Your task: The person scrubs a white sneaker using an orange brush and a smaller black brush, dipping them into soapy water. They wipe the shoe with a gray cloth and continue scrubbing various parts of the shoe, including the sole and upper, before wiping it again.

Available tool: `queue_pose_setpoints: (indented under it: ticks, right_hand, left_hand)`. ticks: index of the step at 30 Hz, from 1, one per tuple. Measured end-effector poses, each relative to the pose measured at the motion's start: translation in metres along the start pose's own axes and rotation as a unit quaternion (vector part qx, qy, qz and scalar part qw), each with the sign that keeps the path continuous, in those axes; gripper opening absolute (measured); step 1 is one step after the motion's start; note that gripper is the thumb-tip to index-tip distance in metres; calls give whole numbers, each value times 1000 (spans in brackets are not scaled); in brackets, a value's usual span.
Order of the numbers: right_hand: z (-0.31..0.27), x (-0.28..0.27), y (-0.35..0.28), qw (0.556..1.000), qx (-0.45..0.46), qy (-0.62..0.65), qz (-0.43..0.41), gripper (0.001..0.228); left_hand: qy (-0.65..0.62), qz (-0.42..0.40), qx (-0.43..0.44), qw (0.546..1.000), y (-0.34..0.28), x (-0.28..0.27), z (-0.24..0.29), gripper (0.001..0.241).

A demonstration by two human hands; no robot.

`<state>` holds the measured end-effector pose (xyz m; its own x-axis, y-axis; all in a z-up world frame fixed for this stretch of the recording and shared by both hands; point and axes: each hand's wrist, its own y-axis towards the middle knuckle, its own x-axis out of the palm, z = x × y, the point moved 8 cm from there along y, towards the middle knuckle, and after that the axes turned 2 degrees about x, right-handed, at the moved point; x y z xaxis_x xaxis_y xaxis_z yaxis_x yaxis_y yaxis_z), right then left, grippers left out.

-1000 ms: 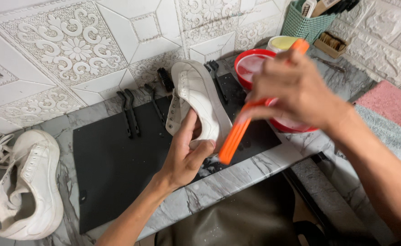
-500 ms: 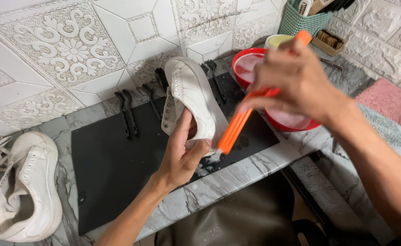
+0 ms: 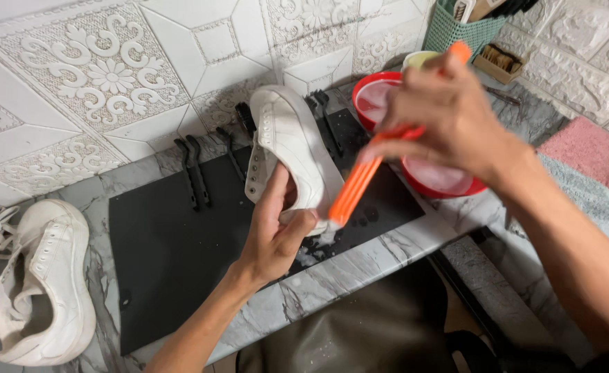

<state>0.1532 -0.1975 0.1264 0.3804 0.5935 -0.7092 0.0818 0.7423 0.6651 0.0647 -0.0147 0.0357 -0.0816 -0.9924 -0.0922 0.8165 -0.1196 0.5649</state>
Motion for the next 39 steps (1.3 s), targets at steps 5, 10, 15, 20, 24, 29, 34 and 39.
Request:
queue_pose_setpoints:
  ticks: [5,10,15,20,24,29,34,39]
  right_hand:
    - [-44,-5,11,998,-51,24,-2,45]
    - [-8,-6,3,999,36,-14,28,50]
    - [-2,2,-3,1000,-4,13,8,44]
    - [-41,-6,8,998,-39,44,17,40]
    - [17,-2,-12,999,26,-7,31,46]
    - [-27,3,0,999,-49,-8,19,43]
    - [-21,1,7,1000,15,14,23,41]
    - [32,7,-14,985,149,-76,42,50]
  left_hand:
    - [1,-3,-26,1000,-2,1,-5,71]
    - [2,11,2,1000,1,-4,5,82]
    - [1,28,-32,999,2,-5,-4,69]
    - [5,-1,-10,1000,1,-2,-4,71]
    - [12,1,-13,1000,0,-3,-3,68]
    - [14,-3,-47,999,1,-2,-5,65]
    - [3,-3,-2,1000,5,-6,-2,75]
    - [-12,36,-17,999,6,-13,11,71]
